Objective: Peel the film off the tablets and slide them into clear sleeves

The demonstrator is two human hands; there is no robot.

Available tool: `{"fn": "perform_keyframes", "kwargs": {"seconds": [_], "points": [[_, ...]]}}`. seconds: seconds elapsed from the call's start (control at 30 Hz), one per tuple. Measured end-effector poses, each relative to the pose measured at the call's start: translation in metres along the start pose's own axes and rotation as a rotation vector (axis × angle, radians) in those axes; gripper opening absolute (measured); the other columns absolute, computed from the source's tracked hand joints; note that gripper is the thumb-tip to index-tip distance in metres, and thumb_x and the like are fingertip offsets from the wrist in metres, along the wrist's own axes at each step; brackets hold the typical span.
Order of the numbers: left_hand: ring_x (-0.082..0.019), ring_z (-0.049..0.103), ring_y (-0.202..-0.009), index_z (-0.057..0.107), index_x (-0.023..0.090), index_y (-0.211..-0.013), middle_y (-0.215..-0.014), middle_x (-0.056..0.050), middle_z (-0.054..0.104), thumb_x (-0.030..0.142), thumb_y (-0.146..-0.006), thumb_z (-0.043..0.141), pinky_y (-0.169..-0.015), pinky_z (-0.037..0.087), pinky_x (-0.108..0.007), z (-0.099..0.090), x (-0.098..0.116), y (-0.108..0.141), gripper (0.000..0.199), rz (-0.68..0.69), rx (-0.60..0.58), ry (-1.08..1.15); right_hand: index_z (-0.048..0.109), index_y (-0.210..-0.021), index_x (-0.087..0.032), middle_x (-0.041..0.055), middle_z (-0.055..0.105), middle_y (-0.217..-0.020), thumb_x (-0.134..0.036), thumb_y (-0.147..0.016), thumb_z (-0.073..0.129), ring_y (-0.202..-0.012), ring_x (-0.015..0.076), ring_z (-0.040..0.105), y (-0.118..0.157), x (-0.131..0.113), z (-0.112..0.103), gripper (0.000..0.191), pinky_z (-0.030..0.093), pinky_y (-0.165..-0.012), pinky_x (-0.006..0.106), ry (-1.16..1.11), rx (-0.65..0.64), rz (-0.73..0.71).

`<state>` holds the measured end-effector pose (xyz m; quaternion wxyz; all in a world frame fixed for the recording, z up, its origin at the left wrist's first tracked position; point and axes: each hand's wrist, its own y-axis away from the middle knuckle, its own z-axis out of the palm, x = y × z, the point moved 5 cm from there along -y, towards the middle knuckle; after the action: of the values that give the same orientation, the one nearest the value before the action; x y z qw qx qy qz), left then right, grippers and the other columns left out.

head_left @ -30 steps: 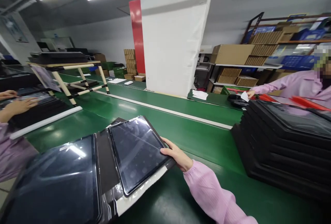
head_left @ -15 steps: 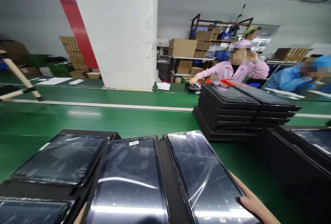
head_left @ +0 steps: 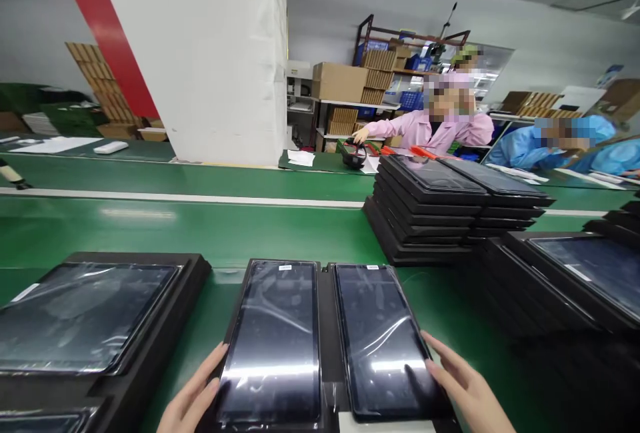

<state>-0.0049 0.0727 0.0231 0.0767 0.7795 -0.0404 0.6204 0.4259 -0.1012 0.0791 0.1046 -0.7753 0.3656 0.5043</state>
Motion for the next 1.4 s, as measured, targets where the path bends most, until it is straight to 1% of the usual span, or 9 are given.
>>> {"fn": "perform_keyframes", "kwargs": {"seconds": [0.13,0.23,0.4,0.53,0.7,1.0,1.13,1.23,1.4], "points": [[-0.028,0.036,-0.144,0.041,0.034,-0.149,-0.154,0.001,0.045,0.05,-0.096,0.044,-0.118,0.031,-0.048,0.007,0.006,0.01,0.055,0.0,0.045,-0.028,0.051,-0.142,-0.023,0.01,0.056,-0.145,-0.064,-0.077,0.061,-0.137,0.0349,0.049,-0.016,-0.033,0.009,0.078,0.037,-0.117,0.051,0.195,0.031,-0.161],[-0.032,0.029,-0.147,0.041,0.039,-0.148,-0.161,0.001,0.033,0.044,-0.091,0.056,-0.118,0.027,-0.054,0.014,0.018,0.019,0.059,0.11,-0.034,-0.214,0.046,-0.146,-0.024,0.0098,0.05,-0.15,-0.062,-0.082,0.057,-0.14,0.0345,0.044,-0.026,-0.064,0.032,0.076,0.035,-0.118,0.053,0.454,-0.042,-0.344],[-0.037,0.027,-0.148,0.045,0.036,-0.146,-0.166,-0.005,0.019,0.026,-0.077,0.071,-0.115,0.033,-0.055,0.013,0.024,0.022,0.075,0.114,-0.162,-0.315,0.045,-0.147,-0.017,0.0146,0.047,-0.151,-0.054,-0.087,0.056,-0.141,0.0331,0.043,-0.069,-0.129,0.086,0.072,0.034,-0.119,0.049,0.766,-0.242,-0.701],[-0.036,0.024,-0.149,0.044,0.032,-0.147,-0.166,-0.009,0.019,0.026,-0.073,0.077,-0.118,0.025,-0.055,0.01,0.018,0.018,0.081,0.136,-0.197,-0.252,0.05,-0.142,-0.01,0.018,0.05,-0.148,-0.054,-0.088,0.054,-0.138,0.0329,0.047,-0.128,-0.158,0.132,0.07,0.037,-0.115,0.044,0.907,-0.32,-0.635],[-0.035,0.021,-0.15,0.045,0.032,-0.147,-0.165,-0.009,0.02,0.031,-0.072,0.08,-0.119,0.024,-0.054,0.012,0.007,0.017,0.082,0.075,-0.177,-0.153,0.075,-0.111,-0.017,0.0156,0.074,-0.115,-0.069,-0.093,0.032,-0.107,0.0375,0.068,-0.157,-0.155,0.162,0.07,0.052,-0.09,0.048,1.005,-0.384,-0.515],[-0.034,0.024,-0.149,0.045,0.031,-0.147,-0.164,-0.01,0.024,0.029,-0.075,0.077,-0.118,0.027,-0.052,0.007,-0.004,0.043,0.079,0.09,-0.152,-0.211,0.077,-0.11,-0.017,0.0168,0.076,-0.109,-0.076,-0.088,0.032,-0.104,0.039,0.069,-0.146,-0.147,0.169,0.077,0.052,-0.087,0.047,1.069,-0.418,-0.517],[-0.033,0.031,-0.147,0.055,0.033,-0.139,-0.16,-0.007,0.034,0.024,-0.083,0.067,-0.116,0.033,-0.055,-0.007,0.01,0.054,0.058,0.183,-0.128,-0.435,0.074,-0.116,-0.021,0.0124,0.074,-0.116,-0.071,-0.092,0.032,-0.108,0.037,0.068,-0.134,-0.143,0.167,0.069,0.051,-0.089,0.046,1.048,-0.416,-0.528],[-0.035,0.042,-0.141,0.072,0.035,-0.114,-0.148,-0.006,0.051,0.031,-0.082,0.07,-0.11,0.041,-0.056,-0.019,0.025,0.051,0.032,0.336,-0.127,-0.592,0.068,-0.125,-0.026,0.0072,0.072,-0.122,-0.064,-0.095,0.033,-0.112,0.0348,0.066,-0.128,-0.142,0.163,0.06,0.051,-0.091,0.045,1.028,-0.403,-0.538],[-0.029,0.065,-0.116,0.078,0.035,-0.091,-0.132,-0.005,0.062,0.041,-0.08,0.073,-0.095,0.057,-0.039,-0.026,0.035,0.036,0.014,0.377,-0.232,-0.645,0.067,-0.126,-0.027,0.005,0.072,-0.122,-0.061,-0.096,0.037,-0.112,0.0336,0.066,-0.126,-0.141,0.16,0.055,0.051,-0.092,0.043,0.972,-0.404,-0.56]]}}
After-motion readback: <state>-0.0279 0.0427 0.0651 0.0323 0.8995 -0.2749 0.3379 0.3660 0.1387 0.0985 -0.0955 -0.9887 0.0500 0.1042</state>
